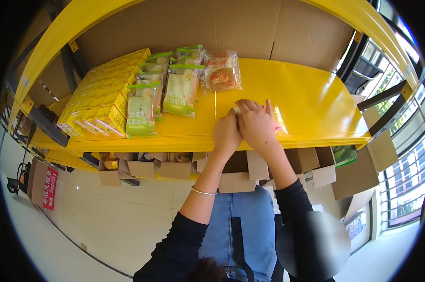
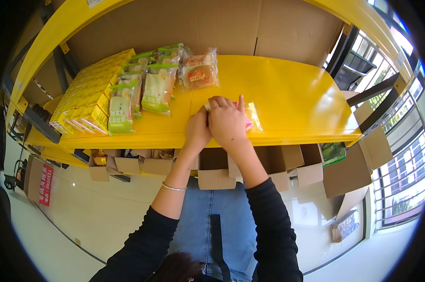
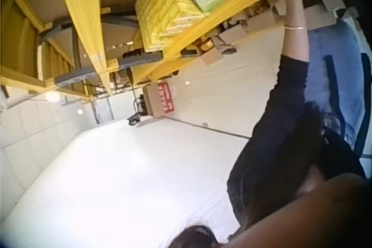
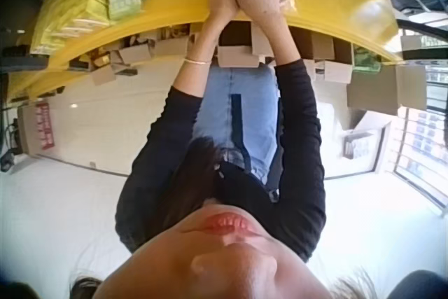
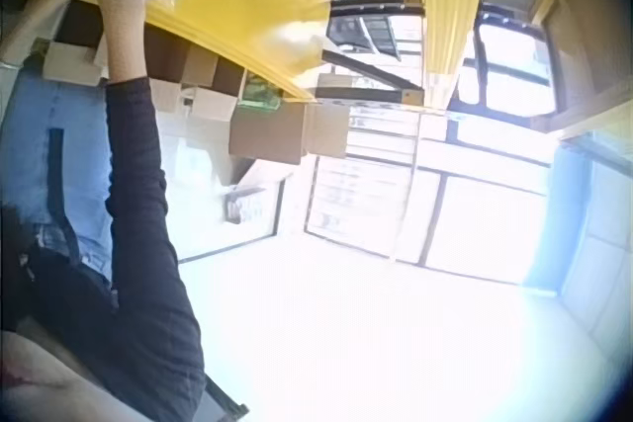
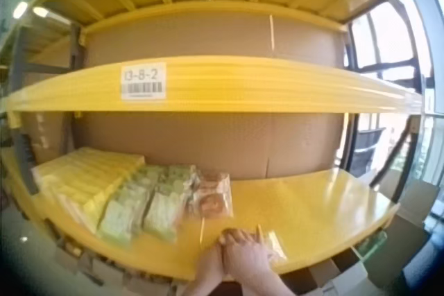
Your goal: The person arranges packaged food items on a yellow shelf. They pick up individual packages from a lower area, place them on the shelf, and use a small white tool to press or smooth the packaging before stacking them in neat rows.
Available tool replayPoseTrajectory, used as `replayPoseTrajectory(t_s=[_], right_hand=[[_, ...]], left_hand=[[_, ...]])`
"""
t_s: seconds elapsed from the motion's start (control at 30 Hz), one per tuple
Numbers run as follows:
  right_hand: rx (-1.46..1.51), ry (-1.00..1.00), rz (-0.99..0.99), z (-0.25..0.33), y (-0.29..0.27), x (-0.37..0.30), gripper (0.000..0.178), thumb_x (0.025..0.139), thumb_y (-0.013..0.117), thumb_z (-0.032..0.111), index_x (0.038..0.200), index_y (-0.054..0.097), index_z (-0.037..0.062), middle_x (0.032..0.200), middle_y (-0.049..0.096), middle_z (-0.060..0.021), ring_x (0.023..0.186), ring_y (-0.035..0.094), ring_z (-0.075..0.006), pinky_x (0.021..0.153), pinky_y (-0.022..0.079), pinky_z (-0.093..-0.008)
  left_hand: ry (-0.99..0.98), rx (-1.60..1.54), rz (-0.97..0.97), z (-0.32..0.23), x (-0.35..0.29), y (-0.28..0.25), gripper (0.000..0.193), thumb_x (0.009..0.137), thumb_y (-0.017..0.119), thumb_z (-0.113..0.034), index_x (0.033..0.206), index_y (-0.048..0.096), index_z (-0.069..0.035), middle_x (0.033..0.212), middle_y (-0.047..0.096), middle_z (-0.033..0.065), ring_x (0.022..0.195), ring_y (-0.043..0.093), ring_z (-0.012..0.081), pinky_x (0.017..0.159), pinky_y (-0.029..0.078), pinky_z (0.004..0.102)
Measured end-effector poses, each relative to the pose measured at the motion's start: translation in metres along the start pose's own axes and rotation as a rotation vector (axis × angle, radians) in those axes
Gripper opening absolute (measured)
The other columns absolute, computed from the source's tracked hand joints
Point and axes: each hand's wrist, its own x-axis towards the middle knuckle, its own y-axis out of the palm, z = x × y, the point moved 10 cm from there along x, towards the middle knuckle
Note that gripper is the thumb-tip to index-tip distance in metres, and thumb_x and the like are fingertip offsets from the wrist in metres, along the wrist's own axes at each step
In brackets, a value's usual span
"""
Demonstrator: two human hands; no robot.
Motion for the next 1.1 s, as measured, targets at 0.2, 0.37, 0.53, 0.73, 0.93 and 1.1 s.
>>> replayPoseTrajectory(t_s=[0.2, 0.37, 0.53, 0.73, 0.93, 1.1], right_hand=[[0.141, 0.381, -0.033, -0.091, -0.008, -0.001, 0.028, 0.089, 0.047, 0.017, 0.112, 0.059, 0.0047, 0.108, 0.062, -0.0135, 0.096, 0.059, -0.0343, 0.089, 0.045, -0.0418], [0.312, 0.494, -0.181, -0.112, -0.017, -0.031, 0.029, 0.088, 0.049, 0.012, 0.114, 0.058, 0.0040, 0.117, 0.059, -0.0138, 0.104, 0.058, -0.0344, 0.090, 0.046, -0.0417], [0.141, -0.076, -0.140, -0.001, -0.021, -0.027, 0.031, 0.078, 0.055, 0.005, 0.108, 0.061, 0.0016, 0.121, 0.058, -0.0104, 0.121, 0.050, -0.0276, 0.103, 0.038, -0.0411], [0.147, 0.176, -0.067, -0.061, -0.008, 0.007, 0.029, 0.089, 0.048, 0.013, 0.115, 0.057, 0.0027, 0.117, 0.058, -0.0173, 0.103, 0.056, -0.0362, 0.089, 0.045, -0.0407], [0.143, 0.477, -0.066, -0.171, -0.010, -0.034, 0.033, 0.088, 0.053, 0.029, 0.106, 0.061, 0.0019, 0.098, 0.064, -0.0210, 0.084, 0.062, -0.0387, 0.075, 0.050, -0.0410], [0.401, 0.471, 0.170, -0.167, -0.010, -0.045, 0.035, 0.085, 0.064, 0.027, 0.104, 0.062, -0.0028, 0.090, 0.065, -0.0148, 0.079, 0.061, -0.0244, 0.073, 0.048, -0.0328]], left_hand=[[-0.001, -0.248, 0.004, -0.006, 0.000, -0.003, 0.011, 0.082, 0.060, -0.014, 0.085, 0.057, -0.004, 0.068, 0.064, 0.0121, 0.065, 0.063, 0.0328, 0.058, 0.048, 0.0436], [-0.025, -0.264, 0.001, -0.006, -0.001, -0.002, 0.012, 0.081, 0.062, -0.015, 0.085, 0.056, -0.005, 0.067, 0.063, 0.0101, 0.064, 0.063, 0.0312, 0.058, 0.048, 0.0418], [0.046, -0.117, 0.036, -0.013, 0.000, -0.002, 0.013, 0.080, 0.062, -0.015, 0.086, 0.056, -0.005, 0.066, 0.063, 0.0100, 0.064, 0.063, 0.0320, 0.057, 0.048, 0.0422], [0.000, -0.430, 0.128, 0.004, 0.004, 0.003, 0.013, 0.080, 0.062, -0.013, 0.085, 0.056, -0.002, 0.067, 0.065, 0.0099, 0.061, 0.064, 0.0258, 0.056, 0.049, 0.0352], [-0.042, -0.533, 0.151, 0.004, 0.005, 0.010, 0.014, 0.082, 0.063, -0.015, 0.085, 0.058, -0.002, 0.070, 0.068, 0.0086, 0.060, 0.065, 0.0204, 0.058, 0.049, 0.0301], [0.012, -0.498, 0.182, 0.003, 0.009, 0.012, 0.021, 0.080, 0.067, -0.019, 0.090, 0.060, -0.002, 0.076, 0.068, 0.0101, 0.068, 0.066, 0.0185, 0.062, 0.049, 0.0289]])
